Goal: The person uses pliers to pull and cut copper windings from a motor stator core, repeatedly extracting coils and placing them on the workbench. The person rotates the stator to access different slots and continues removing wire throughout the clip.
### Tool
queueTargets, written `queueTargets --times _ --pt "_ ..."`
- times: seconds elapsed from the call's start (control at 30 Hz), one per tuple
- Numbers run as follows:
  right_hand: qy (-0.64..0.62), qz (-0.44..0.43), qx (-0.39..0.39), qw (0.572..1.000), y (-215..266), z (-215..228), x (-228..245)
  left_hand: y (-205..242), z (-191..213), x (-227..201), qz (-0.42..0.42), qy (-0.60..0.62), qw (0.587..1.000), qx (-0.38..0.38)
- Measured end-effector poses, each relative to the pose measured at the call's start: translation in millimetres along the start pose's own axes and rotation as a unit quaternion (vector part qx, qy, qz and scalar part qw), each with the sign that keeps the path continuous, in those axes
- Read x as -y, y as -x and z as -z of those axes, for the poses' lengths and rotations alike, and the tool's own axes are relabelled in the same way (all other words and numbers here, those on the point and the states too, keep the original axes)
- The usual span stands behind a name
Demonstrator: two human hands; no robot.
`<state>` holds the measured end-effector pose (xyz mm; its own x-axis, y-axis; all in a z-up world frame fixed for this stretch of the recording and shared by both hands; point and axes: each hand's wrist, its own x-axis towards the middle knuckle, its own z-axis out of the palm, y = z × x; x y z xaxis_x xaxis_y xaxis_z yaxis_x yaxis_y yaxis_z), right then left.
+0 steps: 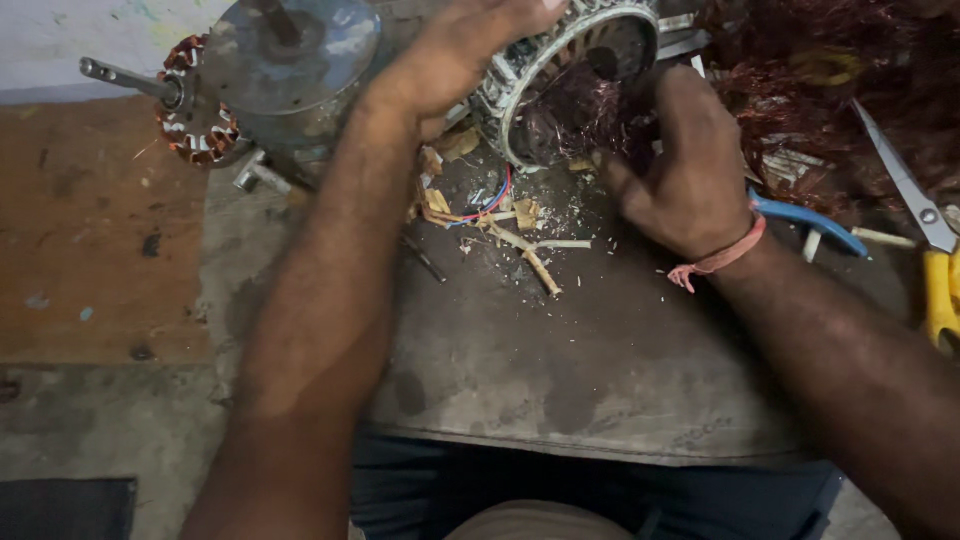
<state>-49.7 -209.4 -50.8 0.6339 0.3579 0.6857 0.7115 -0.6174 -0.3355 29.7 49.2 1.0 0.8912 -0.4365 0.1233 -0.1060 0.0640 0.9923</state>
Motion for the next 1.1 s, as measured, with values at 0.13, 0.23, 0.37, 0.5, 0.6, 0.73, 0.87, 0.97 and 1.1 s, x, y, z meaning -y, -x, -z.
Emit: queueTargets --times 0.13,0.23,0.37,0.5,0.6,0.73,0.87,0.97,1.1 --pt "-0.098 -0.039 -0.001 0.994 -3 4 0 3 5 -3 0.05 0.001 0.999 0.019" --pt "-0.167 -0.067 -0.014 0.984 -6 6 1 0 8 4 0.019 0.007 0.999 0.035" --pt "-0.17 -0.093 -0.005 0.981 -7 9 -1 -6 13 13 -0.021 0.018 0.998 0.062" --pt "-0.161 -0.034 -0.007 0.986 -8 10 -5 -8 15 18 -0.027 -0.026 0.999 0.037" --pt "-0.148 -0.026 -0.006 0.989 -6 9 -9 -9 15 20 -0.024 -0.086 0.996 0.01" --pt "-0.103 -0.053 0.003 0.993 -1 4 -15 -10 17 20 -0.054 -0.092 0.993 0.045" --pt "-0.222 -0.105 -0.011 0.969 2 0 -19 -10 18 22 -0.056 -0.066 0.994 0.059" --pt "-0.219 -0.128 -0.013 0.967 -1 0 -18 -9 19 23 -0.049 -0.124 0.991 0.022" --pt "-0.272 -0.244 -0.033 0.93 -10 4 -8 -10 18 23 -0.033 -0.04 0.998 0.036"
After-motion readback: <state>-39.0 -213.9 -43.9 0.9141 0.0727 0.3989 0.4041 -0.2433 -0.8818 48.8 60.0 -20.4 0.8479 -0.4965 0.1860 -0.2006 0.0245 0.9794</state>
